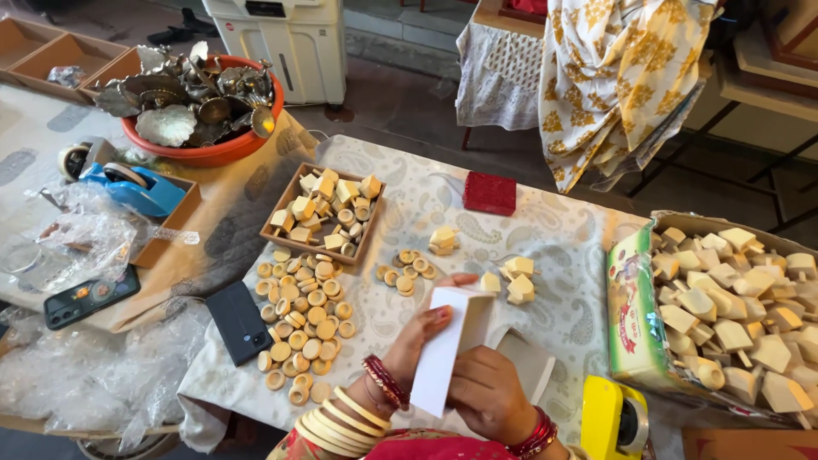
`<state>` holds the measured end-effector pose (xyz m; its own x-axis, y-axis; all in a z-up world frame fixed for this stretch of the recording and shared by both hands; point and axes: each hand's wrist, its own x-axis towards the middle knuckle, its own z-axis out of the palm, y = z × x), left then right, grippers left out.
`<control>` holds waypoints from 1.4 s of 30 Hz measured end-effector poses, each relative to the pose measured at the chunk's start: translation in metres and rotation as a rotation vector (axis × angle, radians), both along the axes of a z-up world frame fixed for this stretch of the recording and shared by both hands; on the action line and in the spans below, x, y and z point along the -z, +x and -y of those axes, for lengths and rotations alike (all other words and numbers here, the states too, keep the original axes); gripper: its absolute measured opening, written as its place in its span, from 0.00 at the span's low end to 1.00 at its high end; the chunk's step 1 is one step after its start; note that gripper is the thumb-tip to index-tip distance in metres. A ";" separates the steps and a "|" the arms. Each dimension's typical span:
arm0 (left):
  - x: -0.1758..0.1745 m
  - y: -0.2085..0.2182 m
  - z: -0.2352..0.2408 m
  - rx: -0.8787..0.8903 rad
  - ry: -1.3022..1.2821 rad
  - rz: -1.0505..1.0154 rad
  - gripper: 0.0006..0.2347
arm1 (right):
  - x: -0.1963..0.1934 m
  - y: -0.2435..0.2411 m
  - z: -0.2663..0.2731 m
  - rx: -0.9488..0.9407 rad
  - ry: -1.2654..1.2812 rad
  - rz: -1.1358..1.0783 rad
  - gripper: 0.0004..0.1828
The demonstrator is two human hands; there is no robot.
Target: The person wraps wooden components in foil and places them into small boxes, organizing several completed boxes on a table.
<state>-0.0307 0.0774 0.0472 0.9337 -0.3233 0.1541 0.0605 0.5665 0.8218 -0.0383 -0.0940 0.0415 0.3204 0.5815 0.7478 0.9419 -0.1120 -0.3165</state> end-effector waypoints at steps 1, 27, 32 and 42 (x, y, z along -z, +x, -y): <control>0.007 0.001 0.005 0.006 0.005 0.006 0.32 | -0.001 0.002 0.001 0.006 0.005 0.006 0.13; 0.008 -0.004 0.020 -0.149 0.989 0.601 0.32 | 0.207 -0.010 0.019 0.184 0.365 -1.263 0.18; 0.092 0.036 0.018 0.056 0.678 0.585 0.34 | 0.230 0.007 0.055 0.032 0.474 -1.478 0.16; 0.317 0.083 -0.039 -0.922 0.444 -0.529 0.24 | 0.248 0.002 0.105 0.842 -0.078 -0.701 0.15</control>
